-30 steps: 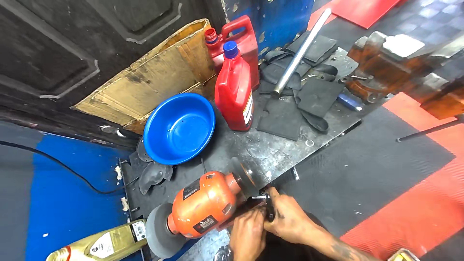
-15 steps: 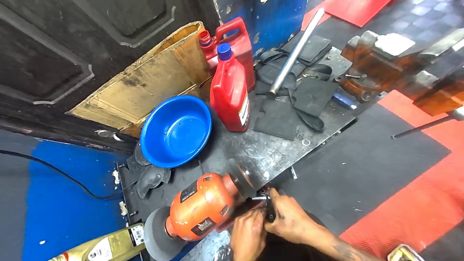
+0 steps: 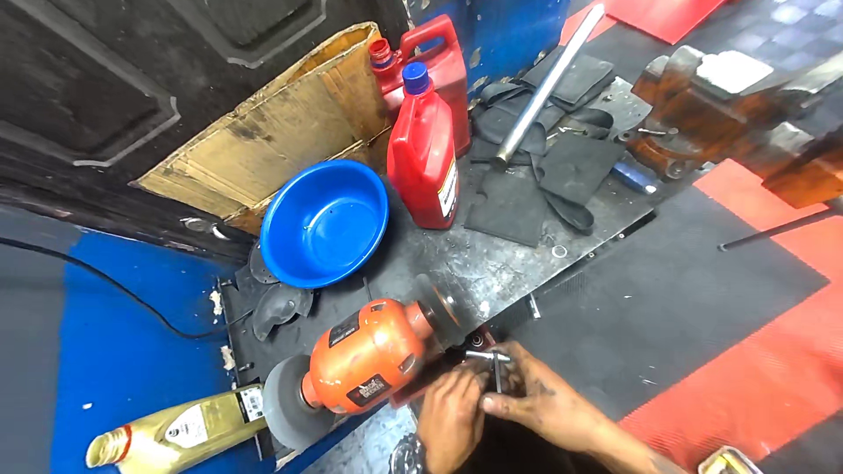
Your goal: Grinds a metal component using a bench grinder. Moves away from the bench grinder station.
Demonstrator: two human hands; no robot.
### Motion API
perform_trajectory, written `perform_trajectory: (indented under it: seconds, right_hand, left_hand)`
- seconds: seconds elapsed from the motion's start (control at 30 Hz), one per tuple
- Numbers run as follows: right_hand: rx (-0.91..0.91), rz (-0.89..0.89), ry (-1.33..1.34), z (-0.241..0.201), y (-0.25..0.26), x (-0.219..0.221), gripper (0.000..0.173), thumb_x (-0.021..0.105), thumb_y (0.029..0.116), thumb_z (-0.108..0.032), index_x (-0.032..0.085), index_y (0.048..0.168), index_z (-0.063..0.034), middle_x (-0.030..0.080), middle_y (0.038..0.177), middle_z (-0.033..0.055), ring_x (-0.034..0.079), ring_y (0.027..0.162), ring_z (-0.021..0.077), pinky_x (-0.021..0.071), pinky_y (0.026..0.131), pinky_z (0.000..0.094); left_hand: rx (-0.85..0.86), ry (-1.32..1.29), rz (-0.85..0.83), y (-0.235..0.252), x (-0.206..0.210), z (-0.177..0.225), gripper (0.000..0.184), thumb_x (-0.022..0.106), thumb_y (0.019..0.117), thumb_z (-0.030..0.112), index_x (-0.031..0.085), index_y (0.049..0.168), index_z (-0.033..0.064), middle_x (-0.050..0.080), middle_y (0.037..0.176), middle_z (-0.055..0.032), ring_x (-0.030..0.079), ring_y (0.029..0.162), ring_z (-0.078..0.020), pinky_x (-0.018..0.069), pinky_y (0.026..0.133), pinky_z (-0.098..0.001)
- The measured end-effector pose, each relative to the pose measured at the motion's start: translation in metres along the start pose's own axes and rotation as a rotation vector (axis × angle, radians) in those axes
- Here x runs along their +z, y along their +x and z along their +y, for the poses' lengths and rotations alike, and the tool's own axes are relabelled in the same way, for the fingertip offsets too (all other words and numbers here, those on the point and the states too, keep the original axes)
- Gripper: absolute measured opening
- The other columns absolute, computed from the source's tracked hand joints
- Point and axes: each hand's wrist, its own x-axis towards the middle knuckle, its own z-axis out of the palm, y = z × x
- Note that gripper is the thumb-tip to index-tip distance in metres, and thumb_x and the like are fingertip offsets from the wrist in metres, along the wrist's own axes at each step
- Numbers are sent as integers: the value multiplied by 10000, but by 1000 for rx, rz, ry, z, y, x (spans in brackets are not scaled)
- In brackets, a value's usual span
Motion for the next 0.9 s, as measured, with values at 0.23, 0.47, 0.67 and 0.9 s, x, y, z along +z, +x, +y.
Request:
perform_trajectory:
  seconds: [0.23, 0.47, 0.67, 0.9]
  right_hand:
    - [-39, 83, 13, 0, 7, 8, 708, 837, 830, -398, 479, 1350, -79, 692, 944, -6, 674, 765, 102, 592, 687, 293]
    - [-52, 173, -227, -1, 15, 12, 772, 835, 776, -551, 515, 1334, -125, 683, 882, -65, 658, 749, 67, 588, 721, 305]
    - [-113, 225, -419, -1, 17, 16, 603, 723, 900, -500, 544, 1330, -117, 636, 791, -80, 610, 665, 76, 565, 663, 323]
    - [-188, 271, -528, 6, 21, 17, 414, 593, 1002, -436, 581, 1267, -118, 641, 774, -67, 622, 665, 86, 563, 657, 340]
  left_hand:
    - [-64, 14, 98, -3, 8, 1, 230, 579, 966, 147, 765, 1085, 82, 765, 1152, -65, 726, 1109, -185, 606, 923, -339]
    - [-85, -30, 172, 2, 16, -1, 225, 591, 943, 162, 768, 1018, 46, 780, 1087, -80, 741, 1070, -176, 607, 922, -334]
    - [-89, 6, 147, 6, 15, 6, 201, 636, 900, 226, 742, 875, 56, 784, 945, -78, 767, 897, -180, 631, 802, -342]
    - [-136, -20, 86, 11, 16, 9, 264, 669, 856, 301, 731, 901, 48, 766, 866, -70, 758, 797, -183, 628, 704, -369]
